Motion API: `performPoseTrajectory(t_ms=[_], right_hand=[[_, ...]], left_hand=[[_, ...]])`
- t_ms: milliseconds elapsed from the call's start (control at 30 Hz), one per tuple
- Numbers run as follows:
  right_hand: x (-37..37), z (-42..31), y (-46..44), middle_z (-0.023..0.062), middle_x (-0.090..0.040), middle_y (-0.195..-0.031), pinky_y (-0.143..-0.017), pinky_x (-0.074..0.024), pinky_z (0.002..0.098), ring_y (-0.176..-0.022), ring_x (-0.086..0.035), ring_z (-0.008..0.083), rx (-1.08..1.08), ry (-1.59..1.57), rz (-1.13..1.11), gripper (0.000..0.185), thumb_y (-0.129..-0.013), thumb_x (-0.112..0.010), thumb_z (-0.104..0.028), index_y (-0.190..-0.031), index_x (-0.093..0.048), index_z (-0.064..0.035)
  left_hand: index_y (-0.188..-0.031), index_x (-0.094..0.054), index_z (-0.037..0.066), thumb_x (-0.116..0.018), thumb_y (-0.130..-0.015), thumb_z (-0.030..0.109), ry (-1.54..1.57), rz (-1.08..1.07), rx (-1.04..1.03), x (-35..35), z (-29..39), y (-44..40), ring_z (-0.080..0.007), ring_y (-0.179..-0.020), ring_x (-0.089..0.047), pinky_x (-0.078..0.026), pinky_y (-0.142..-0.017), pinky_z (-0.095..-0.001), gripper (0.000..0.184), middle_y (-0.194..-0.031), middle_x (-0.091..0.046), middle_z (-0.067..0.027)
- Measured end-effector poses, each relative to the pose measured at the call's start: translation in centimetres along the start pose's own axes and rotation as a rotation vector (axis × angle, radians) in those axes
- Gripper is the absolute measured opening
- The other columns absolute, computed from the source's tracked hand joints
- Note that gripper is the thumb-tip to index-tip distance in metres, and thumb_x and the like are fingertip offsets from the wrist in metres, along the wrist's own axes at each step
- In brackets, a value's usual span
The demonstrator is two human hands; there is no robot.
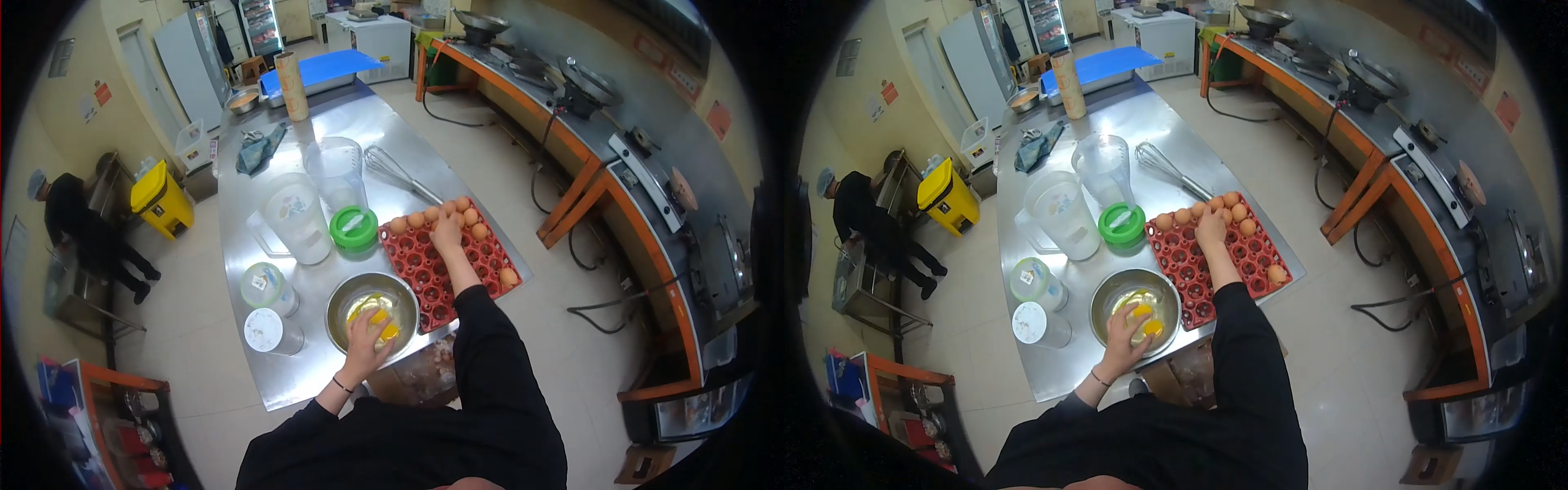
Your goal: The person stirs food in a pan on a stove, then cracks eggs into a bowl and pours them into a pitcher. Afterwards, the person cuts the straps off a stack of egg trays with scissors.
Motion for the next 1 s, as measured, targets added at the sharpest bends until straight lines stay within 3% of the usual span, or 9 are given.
performPoseTrajectory(t_ms=[100,267,333,400,500,700,800,900,1000], right_hand=[[1.9,0.6,0.8,0.0174,-0.047,-0.102,-0.080,-0.0425,0.0414,-0.099,-0.047,0.0320,0.048,-0.223,0.055,0.048,-0.065,-0.067,-0.009,-0.105,-0.041,-0.0036],[7.1,5.5,10.5,0.0116,-0.039,-0.112,-0.077,-0.0439,0.0301,-0.093,-0.048,0.0206,0.099,-0.718,0.329,0.045,-0.078,-0.060,-0.011,-0.115,-0.037,-0.0016],[10.3,5.3,16.1,0.0118,-0.034,-0.117,-0.079,-0.0433,0.0268,-0.096,-0.047,0.0203,-0.099,-0.898,0.395,0.045,-0.084,-0.052,-0.012,-0.122,-0.031,-0.0015],[9.6,7.2,20.0,0.0184,-0.036,-0.114,-0.091,-0.0342,0.0374,-0.105,-0.041,0.0303,-0.273,-1.079,0.444,0.046,-0.083,-0.052,-0.009,-0.122,-0.031,0.0006],[6.7,10.6,23.2,0.0205,-0.035,-0.116,-0.093,-0.0318,0.0401,-0.108,-0.039,0.0332,-0.226,-0.471,0.377,0.046,-0.085,-0.050,-0.010,-0.124,-0.029,0.0009],[3.0,11.6,23.6,0.0206,-0.035,-0.115,-0.090,-0.0346,0.0394,-0.109,-0.037,0.0323,-0.114,-0.234,0.338,0.044,-0.088,-0.045,-0.022,-0.122,-0.030,0.0026],[3.5,12.3,23.9,0.0186,-0.045,-0.107,-0.075,-0.0444,0.0333,-0.098,-0.047,0.0268,-0.222,-0.337,0.415,0.040,-0.089,-0.043,-0.026,-0.118,-0.037,0.0011],[3.4,11.9,24.6,0.0166,-0.054,-0.100,-0.065,-0.0466,0.0315,-0.077,-0.056,0.0218,-0.619,-1.672,0.096,0.035,-0.089,-0.045,-0.026,-0.114,-0.041,-0.0020],[7.2,5.8,24.2,0.0099,-0.059,-0.084,-0.051,-0.0436,0.0235,-0.062,-0.055,0.0131,-0.677,-1.742,-0.256,0.030,-0.090,-0.044,-0.028,-0.108,-0.045,-0.0041]], left_hand=[[-0.107,-0.055,0.012,-0.064,-0.070,0.018,-0.010,0.001,0.018,0.9,-0.5,0.0,-0.0298,-0.112,-0.039,-0.027,-0.092,-0.0418,0.038,-0.118,-0.043,-0.0131],[-0.105,-0.055,0.010,-0.064,-0.069,0.016,-0.007,0.050,0.028,1.6,-1.6,-0.1,-0.0300,-0.110,-0.041,-0.029,-0.091,-0.0408,0.038,-0.116,-0.045,-0.0132],[-0.105,-0.056,0.010,-0.064,-0.069,0.016,0.007,0.056,0.034,1.2,-2.4,0.0,-0.0301,-0.108,-0.042,-0.029,-0.091,-0.0404,0.037,-0.115,-0.046,-0.0131],[-0.105,-0.056,0.010,-0.064,-0.070,0.015,0.013,0.034,0.043,0.7,-2.6,-0.2,-0.0294,-0.108,-0.043,-0.030,-0.090,-0.0396,0.036,-0.115,-0.046,-0.0127],[-0.104,-0.056,0.010,-0.064,-0.070,0.015,0.047,-0.002,0.050,0.3,-2.6,-0.5,-0.0288,-0.108,-0.043,-0.031,-0.089,-0.0391,0.036,-0.115,-0.046,-0.0125],[-0.103,-0.057,0.010,-0.063,-0.071,0.015,0.050,-0.028,0.020,0.6,-1.9,-0.7,-0.0287,-0.108,-0.044,-0.032,-0.089,-0.0390,0.032,-0.115,-0.047,-0.0124],[-0.103,-0.057,0.009,-0.063,-0.071,0.015,0.068,-0.021,0.021,0.7,-1.8,-0.7,-0.0292,-0.107,-0.044,-0.033,-0.089,-0.0388,0.032,-0.115,-0.047,-0.0124],[-0.105,-0.056,0.008,-0.064,-0.072,0.014,0.152,-0.038,0.018,0.5,-1.9,-0.7,-0.0287,-0.105,-0.047,-0.036,-0.088,-0.0370,0.035,-0.114,-0.048,-0.0124],[-0.112,-0.052,0.006,-0.064,-0.073,0.013,0.423,-0.143,0.068,-0.6,-1.9,-1.3,-0.0242,-0.103,-0.050,-0.041,-0.086,-0.0330,0.042,-0.114,-0.048,-0.0109]])
Point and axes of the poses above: each hand's wrist, its own y-axis away from the middle knuckle, its own x-axis out of the back of the hand, z = x × y, the point moved 5 cm from there along -y, towards the middle knuckle
